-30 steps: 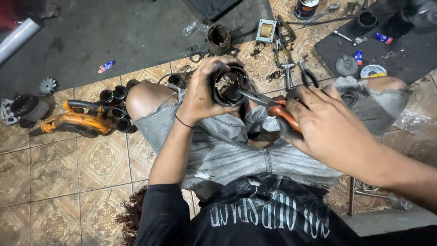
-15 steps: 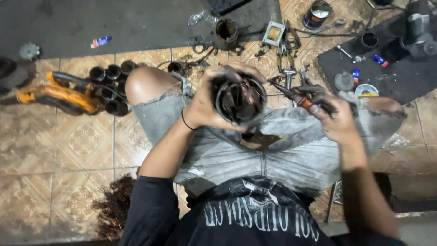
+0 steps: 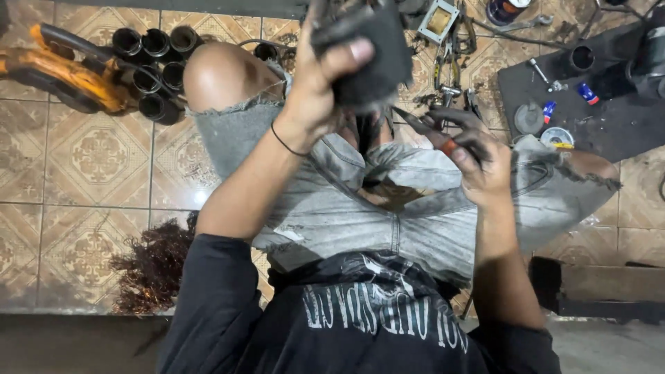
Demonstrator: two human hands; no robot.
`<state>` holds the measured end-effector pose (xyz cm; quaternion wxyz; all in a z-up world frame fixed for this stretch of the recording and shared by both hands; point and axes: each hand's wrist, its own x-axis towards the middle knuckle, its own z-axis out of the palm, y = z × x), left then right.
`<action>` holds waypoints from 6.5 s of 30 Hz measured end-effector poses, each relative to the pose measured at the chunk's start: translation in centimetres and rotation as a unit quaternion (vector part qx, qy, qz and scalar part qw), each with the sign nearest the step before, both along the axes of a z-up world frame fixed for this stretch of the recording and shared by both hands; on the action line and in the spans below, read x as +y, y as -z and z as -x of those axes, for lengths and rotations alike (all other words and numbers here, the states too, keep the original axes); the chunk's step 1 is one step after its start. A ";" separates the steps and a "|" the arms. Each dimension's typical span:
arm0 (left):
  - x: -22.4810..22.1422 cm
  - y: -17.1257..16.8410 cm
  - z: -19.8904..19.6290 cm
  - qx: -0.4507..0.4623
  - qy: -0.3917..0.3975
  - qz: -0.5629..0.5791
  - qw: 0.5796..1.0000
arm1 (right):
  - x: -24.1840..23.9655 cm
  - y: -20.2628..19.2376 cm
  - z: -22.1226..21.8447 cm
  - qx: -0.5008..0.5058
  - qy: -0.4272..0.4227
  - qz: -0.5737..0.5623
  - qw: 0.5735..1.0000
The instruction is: Extracting copper wire windings from an electric motor stator using pliers and a screwdriver for prying and pulling.
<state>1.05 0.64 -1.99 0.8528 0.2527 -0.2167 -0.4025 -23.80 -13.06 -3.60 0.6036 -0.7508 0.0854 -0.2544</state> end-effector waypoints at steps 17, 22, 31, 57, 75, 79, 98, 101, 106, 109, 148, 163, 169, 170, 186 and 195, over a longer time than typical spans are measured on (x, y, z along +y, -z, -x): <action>-0.3 -1.9 -1.9 0.063 0.006 -0.089 0.994 | -0.5 -3.3 -5.1 0.041 -0.012 0.195 0.980; -1.0 -1.5 -1.8 0.059 0.016 -0.129 0.990 | -0.7 -3.0 -7.0 0.085 -0.024 0.202 0.975; 0.0 -0.6 -5.8 0.101 -0.008 -0.098 0.990 | -1.2 -2.6 -4.2 0.084 -0.162 0.267 0.946; -1.3 -0.7 -4.3 0.067 -0.017 -0.098 0.993 | -2.8 -7.5 -2.6 0.216 -0.106 0.281 0.929; -1.0 0.5 -6.0 0.112 -0.014 -0.099 0.989 | -1.6 -7.7 -3.9 0.165 -0.063 0.243 0.954; 0.3 2.9 -9.5 0.160 -0.023 -0.014 0.987 | -4.2 -5.7 3.0 0.208 -0.090 0.270 0.936; -0.6 0.8 -5.9 0.034 -0.056 -0.082 0.994 | -8.3 -7.6 2.4 0.367 0.044 0.247 0.896; -0.9 -1.0 -4.5 0.039 0.012 -0.079 0.996 | -8.7 -5.5 -3.0 0.189 -0.110 0.239 0.946; -1.1 -1.3 -3.4 0.026 -0.017 -0.108 0.994 | -7.1 -4.7 -5.9 0.217 -0.132 0.242 0.936; -0.8 -1.3 -3.4 0.038 -0.014 -0.116 0.992 | -6.6 -3.4 -6.1 0.176 -0.167 0.235 0.941; -3.2 2.7 -0.9 0.030 -0.062 0.061 0.996 | 0.0 -3.6 -6.6 0.025 -0.005 0.220 0.975; 0.1 -2.8 0.0 -0.418 -0.208 0.204 0.861 | -4.1 -1.6 3.2 0.107 -0.044 0.007 0.993; 0.1 -2.4 0.2 -0.580 -0.286 0.150 0.748 | -1.8 -9.7 7.0 0.084 -0.056 -0.052 0.994; 0.0 -2.3 0.3 -0.616 -0.316 0.113 0.713 | -1.3 -10.7 7.4 0.090 -0.064 -0.085 0.990; -2.3 -0.2 1.1 -0.759 -0.315 0.001 0.570 | 3.9 -16.4 -3.8 0.469 0.099 0.106 0.871; -3.0 0.4 -0.1 -0.735 -0.360 0.160 0.551 | 3.6 -13.9 -2.9 0.384 0.056 0.099 0.916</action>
